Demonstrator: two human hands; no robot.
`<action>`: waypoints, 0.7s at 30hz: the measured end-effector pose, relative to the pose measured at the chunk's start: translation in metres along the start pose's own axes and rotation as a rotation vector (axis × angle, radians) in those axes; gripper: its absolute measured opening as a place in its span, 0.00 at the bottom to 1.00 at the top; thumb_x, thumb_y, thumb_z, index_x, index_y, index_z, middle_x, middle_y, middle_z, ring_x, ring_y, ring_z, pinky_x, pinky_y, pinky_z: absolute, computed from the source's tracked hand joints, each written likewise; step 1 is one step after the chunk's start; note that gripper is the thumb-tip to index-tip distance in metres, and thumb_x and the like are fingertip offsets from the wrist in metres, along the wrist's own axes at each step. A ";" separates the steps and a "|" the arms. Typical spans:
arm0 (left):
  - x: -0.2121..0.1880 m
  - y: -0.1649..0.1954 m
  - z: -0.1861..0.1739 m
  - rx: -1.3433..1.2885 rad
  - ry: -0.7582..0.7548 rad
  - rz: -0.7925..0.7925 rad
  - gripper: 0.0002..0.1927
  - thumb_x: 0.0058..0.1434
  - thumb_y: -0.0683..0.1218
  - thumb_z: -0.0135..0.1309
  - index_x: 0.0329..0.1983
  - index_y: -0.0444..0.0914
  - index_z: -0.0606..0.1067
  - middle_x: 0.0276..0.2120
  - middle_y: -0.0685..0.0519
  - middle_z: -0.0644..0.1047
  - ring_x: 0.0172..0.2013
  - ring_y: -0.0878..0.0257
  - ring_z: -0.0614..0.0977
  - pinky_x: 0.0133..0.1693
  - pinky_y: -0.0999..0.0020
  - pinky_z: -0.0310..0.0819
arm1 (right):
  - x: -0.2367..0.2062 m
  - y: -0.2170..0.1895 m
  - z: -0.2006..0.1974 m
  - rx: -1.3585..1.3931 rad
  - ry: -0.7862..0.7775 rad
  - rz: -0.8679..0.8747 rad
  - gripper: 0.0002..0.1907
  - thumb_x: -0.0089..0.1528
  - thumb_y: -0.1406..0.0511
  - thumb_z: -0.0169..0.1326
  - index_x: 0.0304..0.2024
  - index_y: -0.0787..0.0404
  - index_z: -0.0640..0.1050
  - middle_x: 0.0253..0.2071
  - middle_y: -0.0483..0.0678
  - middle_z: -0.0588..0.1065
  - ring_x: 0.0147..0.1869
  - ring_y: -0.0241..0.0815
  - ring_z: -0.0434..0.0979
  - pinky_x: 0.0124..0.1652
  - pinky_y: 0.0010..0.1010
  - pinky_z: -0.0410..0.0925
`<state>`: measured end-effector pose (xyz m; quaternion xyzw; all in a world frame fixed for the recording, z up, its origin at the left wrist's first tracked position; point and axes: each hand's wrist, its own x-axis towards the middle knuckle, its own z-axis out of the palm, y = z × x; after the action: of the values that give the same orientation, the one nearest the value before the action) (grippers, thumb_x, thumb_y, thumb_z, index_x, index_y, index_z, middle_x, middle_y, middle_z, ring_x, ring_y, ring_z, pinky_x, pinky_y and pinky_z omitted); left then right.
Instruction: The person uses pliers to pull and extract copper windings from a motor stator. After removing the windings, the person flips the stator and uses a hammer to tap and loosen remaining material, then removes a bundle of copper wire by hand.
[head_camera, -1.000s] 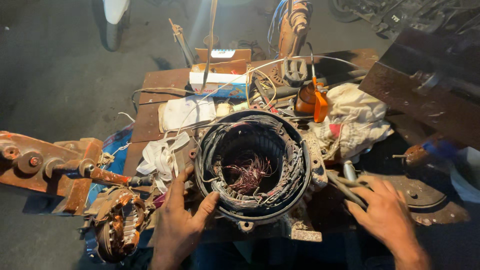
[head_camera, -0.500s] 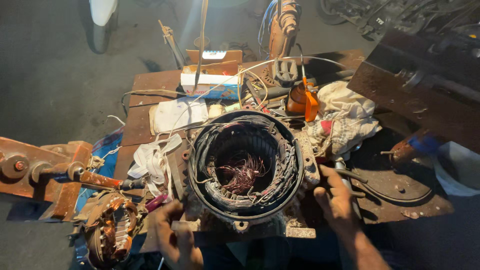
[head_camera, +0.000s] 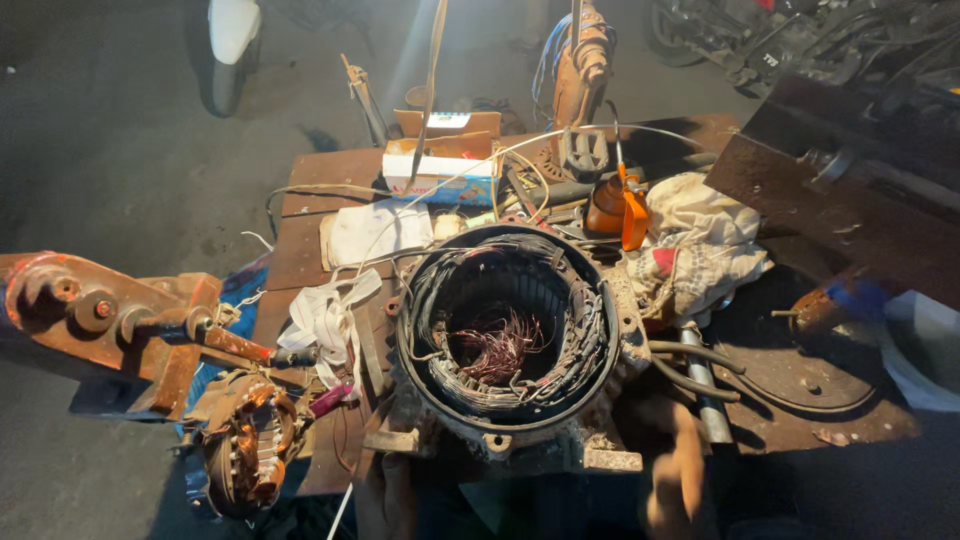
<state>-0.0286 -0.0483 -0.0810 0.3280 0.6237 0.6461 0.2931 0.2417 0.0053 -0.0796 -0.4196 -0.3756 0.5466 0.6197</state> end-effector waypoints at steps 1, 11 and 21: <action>-0.001 0.000 -0.001 -0.004 0.000 0.001 0.29 0.68 0.61 0.48 0.53 0.30 0.74 0.41 0.43 0.76 0.42 0.56 0.78 0.47 0.63 0.71 | -0.005 0.000 0.000 -0.008 0.005 0.002 0.40 0.62 0.40 0.56 0.64 0.60 0.68 0.44 0.52 0.75 0.48 0.41 0.76 0.46 0.35 0.70; -0.003 -0.002 0.005 0.015 -0.041 -0.012 0.27 0.70 0.60 0.43 0.49 0.30 0.75 0.36 0.43 0.79 0.38 0.56 0.80 0.42 0.64 0.72 | -0.024 -0.009 -0.005 -0.043 0.022 0.002 0.38 0.62 0.41 0.55 0.64 0.56 0.69 0.40 0.53 0.76 0.44 0.42 0.77 0.44 0.36 0.71; -0.025 -0.011 0.016 0.035 -0.094 0.002 0.27 0.72 0.58 0.39 0.44 0.30 0.77 0.32 0.43 0.81 0.33 0.56 0.82 0.37 0.64 0.73 | -0.030 -0.026 0.000 -0.064 0.026 -0.047 0.36 0.62 0.42 0.54 0.65 0.52 0.71 0.35 0.54 0.77 0.40 0.44 0.79 0.42 0.37 0.72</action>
<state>-0.0011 -0.0583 -0.0934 0.3634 0.6201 0.6195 0.3157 0.2478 -0.0258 -0.0555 -0.4373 -0.3945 0.5142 0.6235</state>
